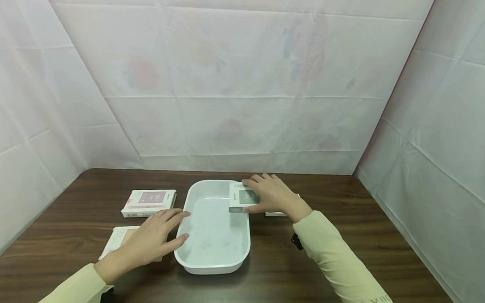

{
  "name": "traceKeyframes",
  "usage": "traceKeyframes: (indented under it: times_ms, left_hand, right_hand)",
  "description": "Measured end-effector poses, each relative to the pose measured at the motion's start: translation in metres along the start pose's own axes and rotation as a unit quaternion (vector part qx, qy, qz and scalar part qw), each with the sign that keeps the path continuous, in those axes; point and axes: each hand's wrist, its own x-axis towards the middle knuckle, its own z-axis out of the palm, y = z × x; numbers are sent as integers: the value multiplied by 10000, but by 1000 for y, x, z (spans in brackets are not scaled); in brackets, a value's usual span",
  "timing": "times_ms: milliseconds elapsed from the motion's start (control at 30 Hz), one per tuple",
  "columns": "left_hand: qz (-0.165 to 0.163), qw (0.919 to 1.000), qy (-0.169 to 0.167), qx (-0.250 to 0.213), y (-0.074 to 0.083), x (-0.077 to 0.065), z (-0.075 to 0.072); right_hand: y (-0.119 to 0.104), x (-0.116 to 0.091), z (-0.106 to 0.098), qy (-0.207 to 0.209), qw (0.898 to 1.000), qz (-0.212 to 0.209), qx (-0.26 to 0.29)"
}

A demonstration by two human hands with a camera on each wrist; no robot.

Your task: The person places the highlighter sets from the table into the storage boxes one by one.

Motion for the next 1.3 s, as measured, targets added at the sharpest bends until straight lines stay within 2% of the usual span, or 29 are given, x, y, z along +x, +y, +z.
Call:
traceKeyframes:
  times_ms: [367, 700, 967, 1300]
  left_hand:
    - [22, 10000, 26, 3, 0, 1, 2]
    - [-6, 10000, -4, -18, 0, 1, 1]
    - [-18, 10000, -18, 8, -2, 1, 1]
    - [-11, 10000, -78, -23, -1, 1, 0]
  right_hand:
    - [-17, 24, 2, 63, 9997, -131, -211]
    - [-33, 45, 3, -10, 9998, 44, -200]
    - [-45, 60, 6, -20, 9996, -31, -268]
    - [-56, 68, 19, -195, 9992, -80, -345]
